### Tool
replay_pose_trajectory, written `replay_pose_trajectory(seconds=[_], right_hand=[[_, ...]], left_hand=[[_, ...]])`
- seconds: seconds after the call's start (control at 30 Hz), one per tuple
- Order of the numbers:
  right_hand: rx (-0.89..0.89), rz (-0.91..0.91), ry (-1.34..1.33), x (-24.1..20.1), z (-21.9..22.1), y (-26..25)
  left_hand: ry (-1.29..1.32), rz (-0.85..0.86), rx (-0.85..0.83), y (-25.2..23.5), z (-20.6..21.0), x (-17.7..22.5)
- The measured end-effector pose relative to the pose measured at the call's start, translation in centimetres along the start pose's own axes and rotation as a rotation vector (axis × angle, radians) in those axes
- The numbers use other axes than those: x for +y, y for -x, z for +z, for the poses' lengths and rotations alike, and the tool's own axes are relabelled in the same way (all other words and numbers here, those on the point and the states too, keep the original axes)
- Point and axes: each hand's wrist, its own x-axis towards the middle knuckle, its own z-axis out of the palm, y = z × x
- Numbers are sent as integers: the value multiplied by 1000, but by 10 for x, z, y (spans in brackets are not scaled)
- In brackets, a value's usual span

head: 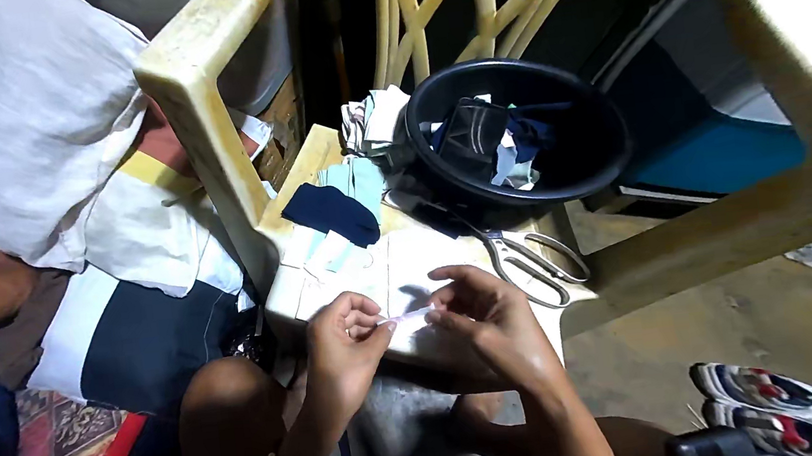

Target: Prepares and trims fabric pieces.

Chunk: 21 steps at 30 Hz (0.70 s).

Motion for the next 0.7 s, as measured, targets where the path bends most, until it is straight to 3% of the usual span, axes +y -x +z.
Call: replay_pose_trajectory(seconds=[0.3,0.7], right_hand=[[85,-8,330,11,6,-2],[157,-32,353,21,6,0]], left_hand=[[-200,82,43,-2,11,-10],[-376,293,68,0,22,-27]])
